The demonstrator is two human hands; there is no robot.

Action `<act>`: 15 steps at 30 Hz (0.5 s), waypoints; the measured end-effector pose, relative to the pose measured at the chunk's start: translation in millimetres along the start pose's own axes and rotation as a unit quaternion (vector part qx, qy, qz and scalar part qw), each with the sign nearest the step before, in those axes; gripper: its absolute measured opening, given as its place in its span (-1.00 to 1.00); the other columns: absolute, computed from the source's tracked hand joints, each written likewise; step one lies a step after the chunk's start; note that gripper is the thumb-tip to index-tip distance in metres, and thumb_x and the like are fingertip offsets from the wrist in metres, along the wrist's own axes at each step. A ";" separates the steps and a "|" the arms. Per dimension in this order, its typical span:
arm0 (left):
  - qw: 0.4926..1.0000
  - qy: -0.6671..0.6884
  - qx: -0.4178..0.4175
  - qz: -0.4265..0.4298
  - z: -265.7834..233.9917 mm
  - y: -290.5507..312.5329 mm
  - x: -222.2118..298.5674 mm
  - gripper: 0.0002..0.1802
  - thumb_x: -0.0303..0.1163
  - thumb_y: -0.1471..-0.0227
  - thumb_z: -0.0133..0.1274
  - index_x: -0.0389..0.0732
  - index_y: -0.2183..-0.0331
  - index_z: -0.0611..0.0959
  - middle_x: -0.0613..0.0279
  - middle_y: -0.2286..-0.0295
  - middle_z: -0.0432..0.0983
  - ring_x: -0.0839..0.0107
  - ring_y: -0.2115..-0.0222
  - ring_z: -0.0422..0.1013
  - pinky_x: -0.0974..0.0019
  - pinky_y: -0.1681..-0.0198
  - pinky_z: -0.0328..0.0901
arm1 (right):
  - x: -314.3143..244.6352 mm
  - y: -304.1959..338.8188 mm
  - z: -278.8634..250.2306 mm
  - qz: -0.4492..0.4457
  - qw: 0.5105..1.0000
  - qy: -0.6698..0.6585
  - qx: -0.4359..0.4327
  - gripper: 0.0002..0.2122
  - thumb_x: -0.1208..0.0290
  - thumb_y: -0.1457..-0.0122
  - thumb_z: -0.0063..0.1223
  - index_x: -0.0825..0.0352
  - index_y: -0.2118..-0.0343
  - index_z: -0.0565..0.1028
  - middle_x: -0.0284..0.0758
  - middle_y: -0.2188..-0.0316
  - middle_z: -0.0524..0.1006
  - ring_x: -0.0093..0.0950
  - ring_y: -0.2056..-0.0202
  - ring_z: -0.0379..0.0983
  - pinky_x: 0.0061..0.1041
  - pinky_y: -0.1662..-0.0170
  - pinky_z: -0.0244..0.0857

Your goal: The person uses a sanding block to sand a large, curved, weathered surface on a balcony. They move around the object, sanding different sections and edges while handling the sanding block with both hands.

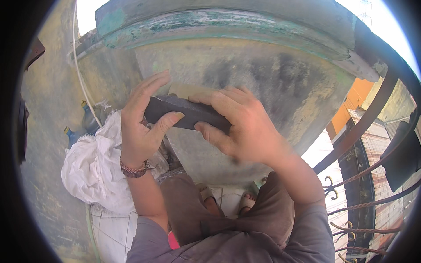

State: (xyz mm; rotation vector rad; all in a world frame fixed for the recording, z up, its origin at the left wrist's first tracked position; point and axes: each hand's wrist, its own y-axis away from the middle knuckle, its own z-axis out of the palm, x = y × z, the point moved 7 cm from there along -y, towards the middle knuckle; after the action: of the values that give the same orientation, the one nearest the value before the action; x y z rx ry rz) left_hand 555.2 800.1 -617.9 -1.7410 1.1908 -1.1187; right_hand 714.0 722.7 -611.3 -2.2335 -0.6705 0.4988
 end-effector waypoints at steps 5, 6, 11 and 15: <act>0.963 0.247 -0.007 -0.108 10.3 -35.3 -39.1 -0.68 -0.33 0.11 0.33 -0.34 0.33 0.66 0.27 0.46 0.61 0.52 0.44 0.51 0.46 0.37 0.39 | 23.9 -26.0 -21.3 0.026 0.993 -0.026 0.108 -0.55 0.32 -0.02 0.31 0.38 0.04 0.48 -0.20 0.28 0.58 -0.42 0.20 0.51 -0.49 0.14 0.36; 0.955 0.269 -0.002 -0.126 14.1 -40.0 -39.5 -0.69 -0.34 0.11 0.33 -0.34 0.33 0.66 0.26 0.45 0.61 0.53 0.43 0.51 0.48 0.36 0.39 | 35.9 -28.4 -19.0 0.035 0.986 -0.056 0.152 -0.56 0.30 -0.05 0.28 0.39 0.03 0.47 -0.18 0.29 0.58 -0.39 0.23 0.52 -0.46 0.16 0.36; 0.915 0.328 0.058 -0.229 24.5 -49.8 -56.8 -0.58 -0.35 0.15 0.36 -0.42 0.27 0.63 0.13 0.37 0.59 0.49 0.41 0.50 0.49 0.31 0.37 | 63.5 -28.6 -7.2 0.161 0.946 -0.172 0.225 -0.46 0.22 -0.14 0.20 0.56 -0.03 0.37 -0.06 0.19 0.56 -0.37 0.15 0.51 -0.42 0.08 0.36; 0.900 0.348 0.093 -0.245 23.9 -51.3 -82.1 -0.50 -0.32 0.17 0.38 -0.44 0.22 0.60 0.10 0.27 0.55 0.47 0.28 0.45 0.44 0.17 0.32 | 71.9 -35.3 3.4 0.206 0.916 -0.260 0.225 -0.48 0.23 -0.14 0.18 0.61 0.01 0.38 -0.05 0.16 0.54 -0.38 0.13 0.50 -0.44 0.06 0.35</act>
State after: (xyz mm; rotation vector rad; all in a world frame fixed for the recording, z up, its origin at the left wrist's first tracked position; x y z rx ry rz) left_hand 577.7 895.7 -600.4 -1.5661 0.9858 -2.2161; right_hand 757.9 788.4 -597.7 -1.7945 -0.2804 1.3471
